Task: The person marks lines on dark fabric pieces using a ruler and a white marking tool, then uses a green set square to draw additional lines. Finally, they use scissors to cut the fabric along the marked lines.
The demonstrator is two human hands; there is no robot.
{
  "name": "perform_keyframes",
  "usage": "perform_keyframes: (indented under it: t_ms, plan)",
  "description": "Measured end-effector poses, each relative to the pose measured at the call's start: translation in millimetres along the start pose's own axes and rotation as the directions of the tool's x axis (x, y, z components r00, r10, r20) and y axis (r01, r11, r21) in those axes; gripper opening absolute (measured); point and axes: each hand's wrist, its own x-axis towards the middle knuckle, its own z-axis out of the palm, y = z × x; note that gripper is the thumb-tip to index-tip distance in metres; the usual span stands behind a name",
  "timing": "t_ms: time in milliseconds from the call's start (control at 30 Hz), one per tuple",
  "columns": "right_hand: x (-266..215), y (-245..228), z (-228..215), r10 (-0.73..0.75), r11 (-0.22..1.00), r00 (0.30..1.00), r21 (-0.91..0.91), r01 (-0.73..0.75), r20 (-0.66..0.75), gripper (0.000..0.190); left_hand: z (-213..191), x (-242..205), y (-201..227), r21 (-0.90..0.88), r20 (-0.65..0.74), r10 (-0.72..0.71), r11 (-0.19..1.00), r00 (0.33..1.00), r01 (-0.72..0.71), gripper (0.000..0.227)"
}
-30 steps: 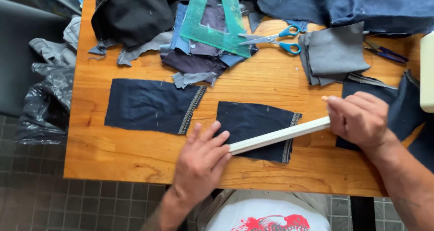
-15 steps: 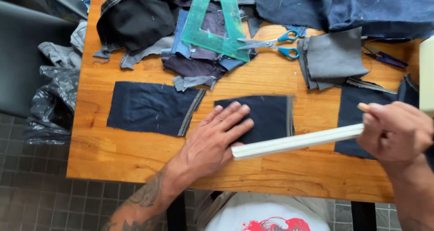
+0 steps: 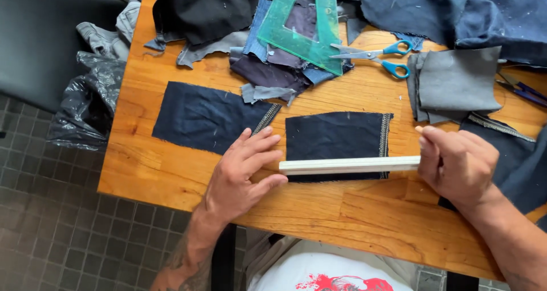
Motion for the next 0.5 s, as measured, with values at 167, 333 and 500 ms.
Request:
perform_keyframes:
  t_ms: [167, 333, 500]
  plan:
    - [-6.9, -2.5, 3.2, 0.01, 1.0, 0.998, 0.018, -0.011, 0.055, 0.019, 6.1, -4.3, -0.4, -0.003, -0.021, -0.011, 1.0, 1.0, 0.011, 0.021]
    - [-8.1, -5.3, -0.3, 0.055, 0.998, 0.993, 0.023, -0.057, 0.105, 0.017, 6.9, -5.5, -3.2, 0.019, -0.034, 0.02, 1.0, 0.999, -0.019, 0.019]
    - [-2.2, -9.6, -3.7, 0.025, 0.999, 0.991, 0.034, -0.03, 0.129, 0.019, 4.5, -4.3, -0.6, 0.036, -0.019, 0.027, 0.999, 0.999, -0.026, 0.015]
